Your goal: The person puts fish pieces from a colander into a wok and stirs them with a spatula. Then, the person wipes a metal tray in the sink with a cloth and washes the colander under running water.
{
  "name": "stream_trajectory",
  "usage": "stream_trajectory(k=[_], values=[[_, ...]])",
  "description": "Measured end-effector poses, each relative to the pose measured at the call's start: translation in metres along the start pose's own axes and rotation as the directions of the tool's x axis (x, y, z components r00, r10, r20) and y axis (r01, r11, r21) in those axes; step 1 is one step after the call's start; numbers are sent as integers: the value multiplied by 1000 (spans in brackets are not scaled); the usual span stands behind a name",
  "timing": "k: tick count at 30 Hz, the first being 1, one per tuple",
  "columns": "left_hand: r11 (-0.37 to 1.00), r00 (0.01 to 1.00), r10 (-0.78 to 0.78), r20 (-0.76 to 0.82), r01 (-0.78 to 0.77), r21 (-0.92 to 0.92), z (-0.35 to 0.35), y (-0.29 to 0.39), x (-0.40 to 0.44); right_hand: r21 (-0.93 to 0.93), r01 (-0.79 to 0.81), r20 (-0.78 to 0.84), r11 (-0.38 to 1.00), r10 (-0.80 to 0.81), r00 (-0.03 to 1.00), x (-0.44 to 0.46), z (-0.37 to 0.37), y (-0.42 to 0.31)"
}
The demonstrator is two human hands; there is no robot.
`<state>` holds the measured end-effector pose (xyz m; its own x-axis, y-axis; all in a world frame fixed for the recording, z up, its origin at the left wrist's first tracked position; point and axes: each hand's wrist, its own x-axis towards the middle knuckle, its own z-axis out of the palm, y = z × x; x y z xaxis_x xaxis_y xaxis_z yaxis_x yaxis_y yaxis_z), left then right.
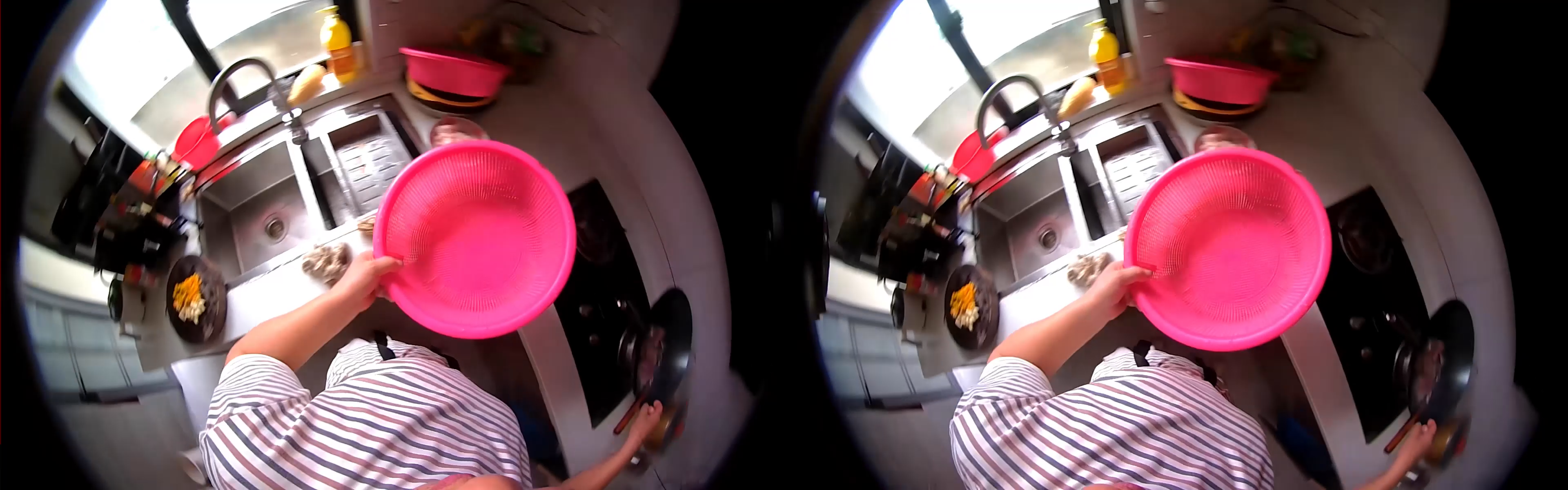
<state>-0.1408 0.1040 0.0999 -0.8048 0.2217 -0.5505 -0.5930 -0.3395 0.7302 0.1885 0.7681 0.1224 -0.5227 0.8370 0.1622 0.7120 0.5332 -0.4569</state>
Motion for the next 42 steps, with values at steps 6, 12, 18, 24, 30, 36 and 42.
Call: stream_trajectory(k=[6,12,18,24,30,36,42], values=[[946,903,325,-281,-312,92,-137,54,-36,462,234,202,856,-358,911,-88,53,-285],[783,611,621,-491,-510,356,-244,88,-110,732,519,322,441,-895,307,-216,244,-461],[799,623,599,-503,-425,425,-359,104,-144,325,903,333,280,-928,167,-339,376,-560],[756,595,640,-486,-373,538,-404,128,-132,180,911,266,372,-910,319,-336,382,-563],[634,539,749,-386,-412,655,-440,139,-77,192,937,315,293,-922,224,-324,414,-538],[576,419,756,-503,-59,815,-470,127,-28,745,453,488,490,-863,130,-301,377,-590],[569,364,719,-592,182,802,-465,105,5,819,436,278,372,-923,265,-233,387,-705]])
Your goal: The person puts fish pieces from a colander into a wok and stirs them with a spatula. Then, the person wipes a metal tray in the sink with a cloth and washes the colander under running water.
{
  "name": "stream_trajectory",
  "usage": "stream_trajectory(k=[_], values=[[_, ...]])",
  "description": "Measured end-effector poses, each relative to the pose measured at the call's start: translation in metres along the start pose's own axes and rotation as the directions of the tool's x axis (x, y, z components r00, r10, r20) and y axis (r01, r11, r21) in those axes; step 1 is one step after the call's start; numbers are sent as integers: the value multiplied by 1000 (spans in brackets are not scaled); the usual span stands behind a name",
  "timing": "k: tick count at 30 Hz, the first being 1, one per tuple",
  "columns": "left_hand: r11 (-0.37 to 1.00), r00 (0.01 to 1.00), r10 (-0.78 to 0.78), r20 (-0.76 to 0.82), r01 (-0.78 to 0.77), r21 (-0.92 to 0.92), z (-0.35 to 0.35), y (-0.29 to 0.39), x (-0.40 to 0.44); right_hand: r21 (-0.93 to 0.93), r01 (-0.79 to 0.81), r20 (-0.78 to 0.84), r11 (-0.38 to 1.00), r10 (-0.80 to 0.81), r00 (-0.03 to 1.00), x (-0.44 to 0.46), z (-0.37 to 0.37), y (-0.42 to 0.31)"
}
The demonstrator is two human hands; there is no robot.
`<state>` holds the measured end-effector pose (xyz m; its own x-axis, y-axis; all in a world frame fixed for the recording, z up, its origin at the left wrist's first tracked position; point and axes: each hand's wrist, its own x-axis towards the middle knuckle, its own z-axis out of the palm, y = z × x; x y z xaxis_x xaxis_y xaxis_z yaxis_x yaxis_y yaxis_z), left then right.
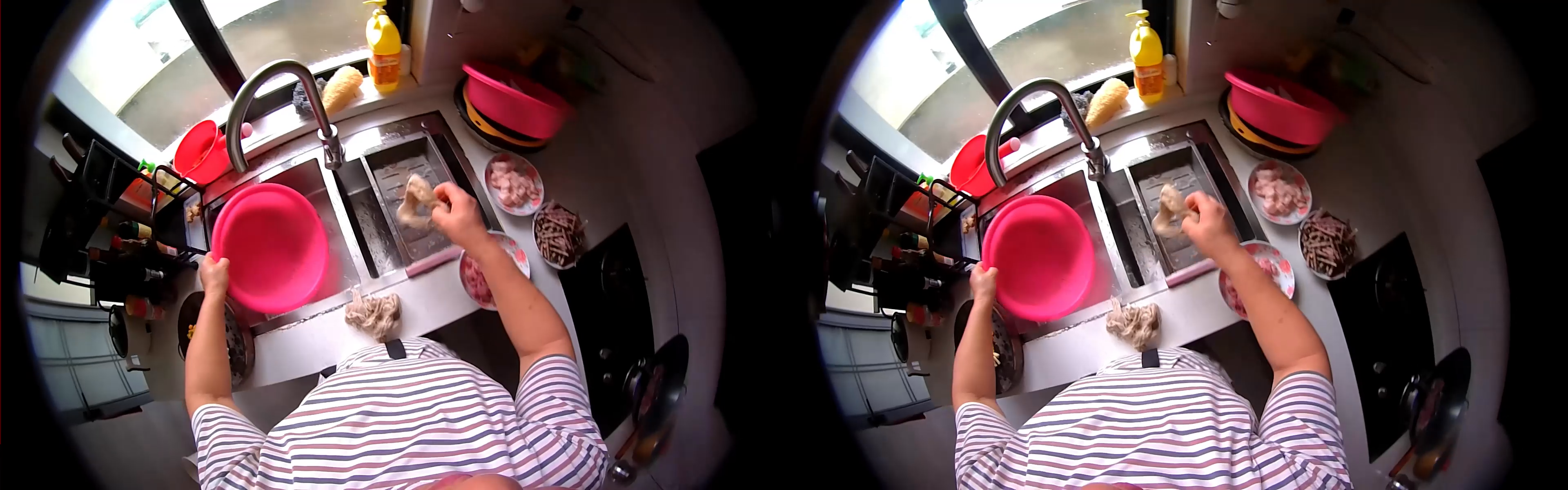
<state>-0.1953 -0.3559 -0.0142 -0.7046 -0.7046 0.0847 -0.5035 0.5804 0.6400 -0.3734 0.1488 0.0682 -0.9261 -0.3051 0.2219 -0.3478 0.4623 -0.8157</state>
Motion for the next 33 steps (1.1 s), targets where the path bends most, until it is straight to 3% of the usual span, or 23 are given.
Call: stream_trajectory(k=[1,5,8,10,13,14,16,17,18,19,20,22,23,24,25,26,28,29,31,33], values=[[997,999,31,-25,-29,69,4,10,-7,-76,41,7,996,-41,999,22,0,5],[995,994,-94,51,91,43,20,23,-10,-399,174,91,900,-150,984,100,31,51],[989,993,-109,36,105,101,34,3,-3,-531,180,132,828,-129,983,143,70,97],[982,988,-151,24,147,117,34,-1,0,-470,196,147,861,-142,979,164,101,132],[981,976,-193,97,195,-13,33,-11,4,-464,274,271,842,-160,949,152,128,141],[979,973,-202,109,204,-5,33,-11,4,-523,346,307,779,-206,929,142,128,132],[960,959,-265,101,252,122,36,-15,7,-461,461,385,758,-297,874,129,126,129],[949,973,-224,54,205,239,39,-18,6,-438,461,403,772,-290,868,125,122,129],[948,971,-230,63,209,241,40,-2,4,-439,457,409,774,-281,869,126,117,129],[893,984,164,-73,-116,435,40,33,2,-408,471,422,782,-296,857,127,112,130],[681,827,550,-113,-366,634,45,67,-2,-376,484,434,790,-311,845,126,110,131],[862,891,443,95,-453,228,77,127,-18,-373,454,444,809,-274,853,127,115,132],[846,828,510,231,-532,37,102,149,-33,-405,424,462,810,-219,859,127,118,127],[742,675,595,436,-670,24,119,179,-50,-438,392,473,809,-163,866,128,120,122],[688,520,566,640,-726,-18,126,227,-71,-413,378,522,829,-125,844,124,117,112],[606,365,651,665,-778,-166,137,239,-88,-418,374,524,828,-116,844,115,115,111],[386,237,774,587,-912,-140,168,237,-112,-372,497,535,784,-257,805,92,111,109],[392,244,774,584,-909,-141,178,233,-112,-401,527,567,749,-249,785,76,106,107],[331,155,737,658,-931,-152,190,229,-111,-319,516,634,795,-225,740,40,95,105],[302,153,778,609,-941,-149,190,227,-113,-247,510,668,824,-236,706,27,88,105]])
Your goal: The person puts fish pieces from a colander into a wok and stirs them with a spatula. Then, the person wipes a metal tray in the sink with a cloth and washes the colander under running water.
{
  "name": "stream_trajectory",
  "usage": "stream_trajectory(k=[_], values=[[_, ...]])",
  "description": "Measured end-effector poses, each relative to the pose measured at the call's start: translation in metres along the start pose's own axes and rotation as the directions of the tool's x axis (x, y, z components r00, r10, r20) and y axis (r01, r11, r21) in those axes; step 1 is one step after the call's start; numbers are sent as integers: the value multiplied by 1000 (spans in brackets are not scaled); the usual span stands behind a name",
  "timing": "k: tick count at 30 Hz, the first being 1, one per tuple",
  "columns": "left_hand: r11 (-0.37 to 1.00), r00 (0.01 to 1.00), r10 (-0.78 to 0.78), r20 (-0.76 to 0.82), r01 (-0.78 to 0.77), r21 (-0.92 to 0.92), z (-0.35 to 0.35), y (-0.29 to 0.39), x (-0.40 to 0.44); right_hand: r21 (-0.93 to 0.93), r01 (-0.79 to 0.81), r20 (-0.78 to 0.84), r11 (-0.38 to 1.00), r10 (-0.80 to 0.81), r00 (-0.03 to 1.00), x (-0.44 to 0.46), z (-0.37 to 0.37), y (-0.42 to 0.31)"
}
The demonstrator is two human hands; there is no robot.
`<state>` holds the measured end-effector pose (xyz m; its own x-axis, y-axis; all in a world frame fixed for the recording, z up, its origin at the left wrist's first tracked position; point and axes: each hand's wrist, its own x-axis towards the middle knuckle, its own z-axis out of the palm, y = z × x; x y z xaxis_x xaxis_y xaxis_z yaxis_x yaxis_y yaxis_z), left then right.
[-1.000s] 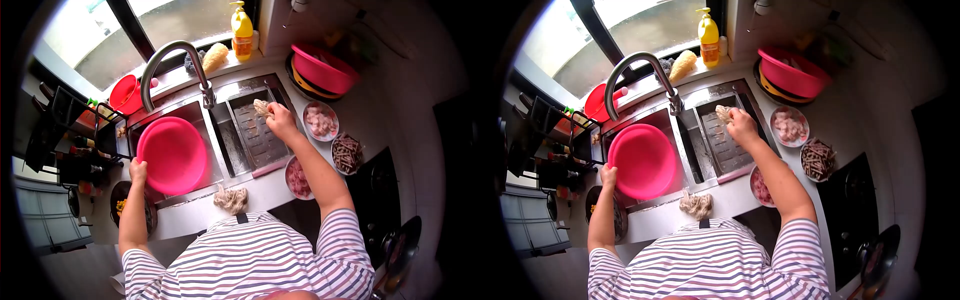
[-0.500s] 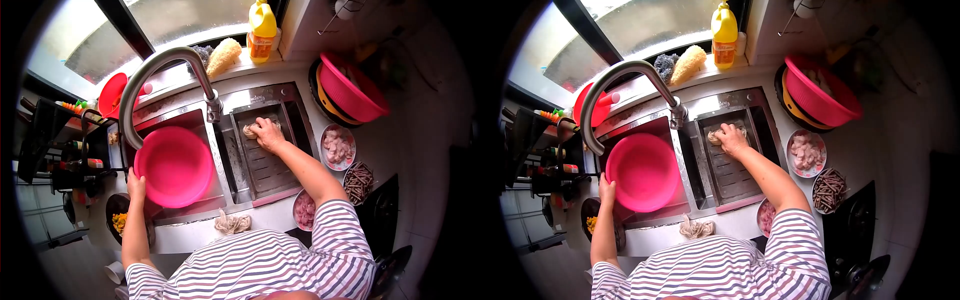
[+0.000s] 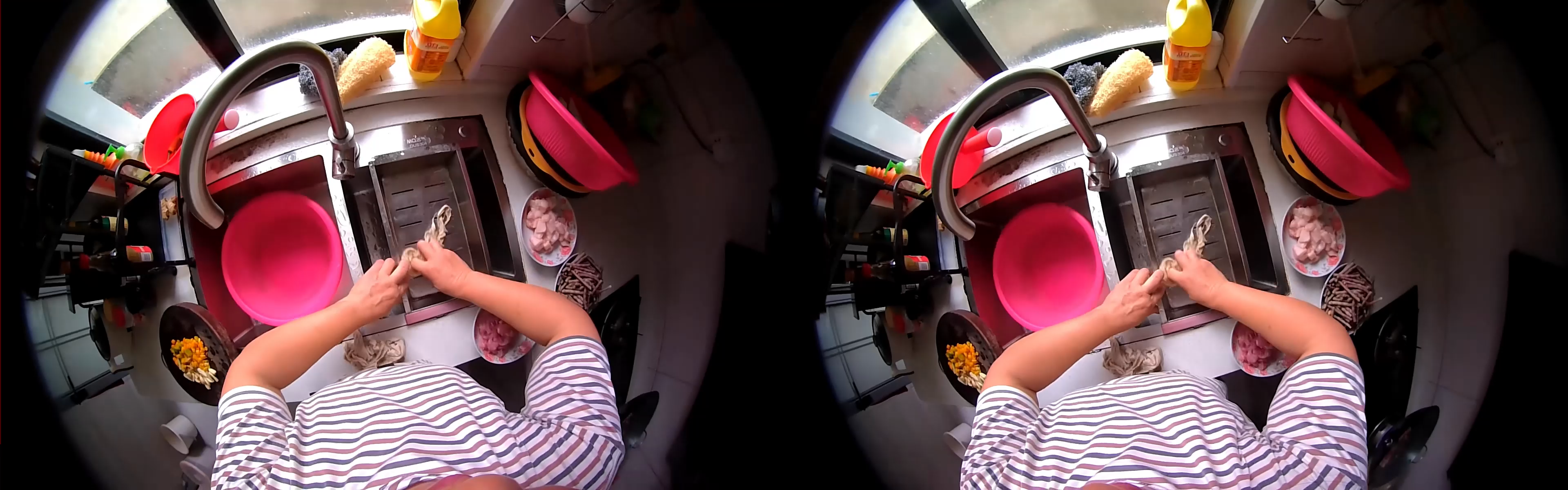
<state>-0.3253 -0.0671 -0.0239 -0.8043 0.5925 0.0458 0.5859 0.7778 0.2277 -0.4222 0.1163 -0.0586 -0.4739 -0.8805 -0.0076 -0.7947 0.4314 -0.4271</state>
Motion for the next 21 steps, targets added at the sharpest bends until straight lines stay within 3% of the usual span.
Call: stream_trajectory(k=[2,3,5,7,10,13,17,19,21], values=[[1000,998,21,-58,-22,-12,3,-1,-2,14,19,129,1000,-21,991,1,1,2],[1000,998,28,-48,-28,-5,3,-2,-3,-6,-70,64,998,70,996,12,0,6],[1000,997,23,-79,-22,15,6,0,-2,97,-309,-235,946,323,917,49,-5,22],[1000,998,12,-58,-12,1,7,2,-3,114,-373,-297,921,390,871,91,-29,26],[999,999,-30,33,29,30,10,3,-3,5,-366,-167,930,362,917,128,-5,34],[999,998,-45,36,46,-8,8,0,-4,133,-467,-22,874,474,880,137,-8,32],[998,996,-45,72,41,47,-1,-1,-2,201,-472,188,858,439,878,124,-32,22],[995,993,-78,86,72,65,-1,-1,-5,188,-363,220,912,322,921,92,-22,15],[994,991,-102,84,98,47,4,-1,-7,125,-365,380,922,296,876,72,-35,0]])
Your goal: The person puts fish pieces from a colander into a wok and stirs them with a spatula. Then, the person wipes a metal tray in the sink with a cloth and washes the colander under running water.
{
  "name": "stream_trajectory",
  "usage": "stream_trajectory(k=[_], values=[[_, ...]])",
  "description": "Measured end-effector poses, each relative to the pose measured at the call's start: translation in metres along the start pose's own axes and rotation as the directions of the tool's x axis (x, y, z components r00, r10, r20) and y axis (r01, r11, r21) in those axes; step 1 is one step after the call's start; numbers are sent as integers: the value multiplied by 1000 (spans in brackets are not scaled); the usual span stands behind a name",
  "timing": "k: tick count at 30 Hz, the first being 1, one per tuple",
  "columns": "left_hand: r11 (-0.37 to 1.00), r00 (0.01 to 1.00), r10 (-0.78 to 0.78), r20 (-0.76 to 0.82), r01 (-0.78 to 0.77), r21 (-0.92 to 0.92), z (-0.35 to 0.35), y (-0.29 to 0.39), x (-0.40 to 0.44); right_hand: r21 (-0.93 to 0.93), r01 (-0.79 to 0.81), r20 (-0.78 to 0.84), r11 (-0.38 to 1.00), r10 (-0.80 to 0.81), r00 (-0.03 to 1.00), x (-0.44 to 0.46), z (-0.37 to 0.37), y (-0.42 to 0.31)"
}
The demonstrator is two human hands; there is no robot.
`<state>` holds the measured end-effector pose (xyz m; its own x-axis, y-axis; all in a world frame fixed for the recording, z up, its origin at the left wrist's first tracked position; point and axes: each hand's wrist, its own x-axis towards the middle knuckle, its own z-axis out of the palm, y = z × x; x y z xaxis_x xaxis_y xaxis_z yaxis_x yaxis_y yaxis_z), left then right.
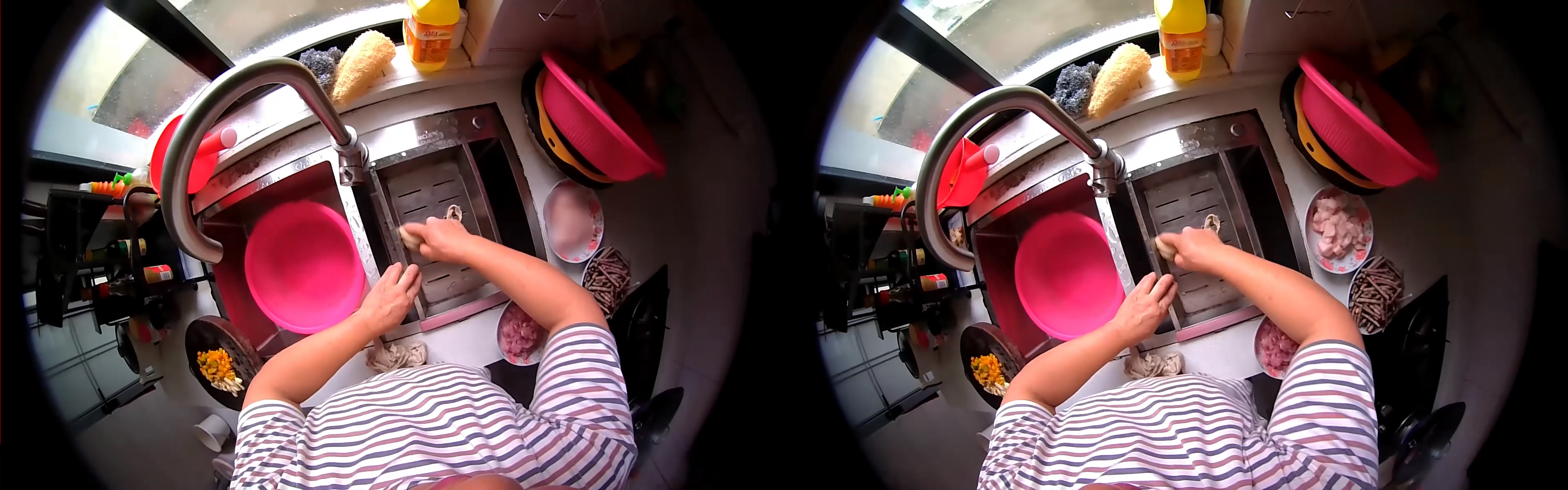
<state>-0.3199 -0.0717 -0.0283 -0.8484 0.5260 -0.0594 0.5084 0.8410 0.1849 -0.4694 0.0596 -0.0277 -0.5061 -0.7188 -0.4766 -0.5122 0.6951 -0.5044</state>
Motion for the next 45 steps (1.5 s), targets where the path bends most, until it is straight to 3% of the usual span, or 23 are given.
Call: stream_trajectory(k=[2,4,5,8,10,12,13,16,19,22,23,24,26,27,28,30,32,36,37,40,42,44,45], values=[[1000,1000,-15,-5,15,-18,2,2,2,-57,44,-51,997,-47,998,-6,8,9],[974,991,-115,-62,100,-205,1,1,3,51,59,-134,997,-52,990,2,12,22],[958,985,-139,-104,107,-266,-9,-2,3,154,-3,-260,988,43,965,3,6,23],[834,871,-432,-233,288,-470,-20,-10,11,165,-121,-551,979,193,812,14,-13,27],[797,827,-488,-281,291,-528,-22,-19,25,230,-140,-486,963,239,841,33,-17,24],[479,691,-723,8,510,-715,-13,-30,37,301,-203,-392,932,315,864,52,-22,8],[461,653,-757,-19,514,-724,2,-39,43,249,-243,-412,937,330,849,60,-20,4],[458,621,-783,48,626,-630,0,-44,62,256,-320,-421,912,403,813,87,-14,1],[468,618,-777,121,695,-545,8,-44,70,480,-449,-258,754,610,749,96,-25,-2],[448,605,-779,165,721,-529,13,-43,72,472,-486,-206,736,628,751,101,-29,0],[426,595,-781,189,729,-535,15,-43,73,455,-445,-212,771,579,787,103,-22,9],[427,598,-780,184,724,-541,16,-44,73,373,-281,-449,884,437,779,104,-9,15],[444,620,-767,165,698,-561,22,-44,71,541,-221,-274,812,418,866,91,0,34],[479,642,-761,95,654,-585,24,-44,69,746,-266,-79,611,477,875,72,-12,25],[471,639,-763,99,655,-591,26,-44,69,809,-278,111,519,330,937,65,-14,45],[452,632,-762,141,674,-584,22,-45,70,821,-373,325,432,182,928,33,-36,52],[482,647,-752,128,672,-563,24,-46,69,720,-390,256,574,302,918,5,-51,46],[489,653,-745,135,673,-555,22,-46,70,595,-143,-233,791,339,911,-29,-71,47],[491,656,-743,132,669,-558,22,-46,70,824,-85,-175,560,396,901,-37,-77,43],[482,651,-740,171,690,-539,21,-46,70,746,35,-308,665,297,904,-24,-29,54],[513,667,-740,87,643,-569,19,-45,69,810,-136,-137,571,409,902,-23,-15,48],[494,661,-737,142,670,-554,19,-46,71,596,-200,-299,778,446,843,-19,-15,46],[490,663,-732,156,672,-556,20,-47,71,593,-202,-295,779,444,846,-14,-15,44]])
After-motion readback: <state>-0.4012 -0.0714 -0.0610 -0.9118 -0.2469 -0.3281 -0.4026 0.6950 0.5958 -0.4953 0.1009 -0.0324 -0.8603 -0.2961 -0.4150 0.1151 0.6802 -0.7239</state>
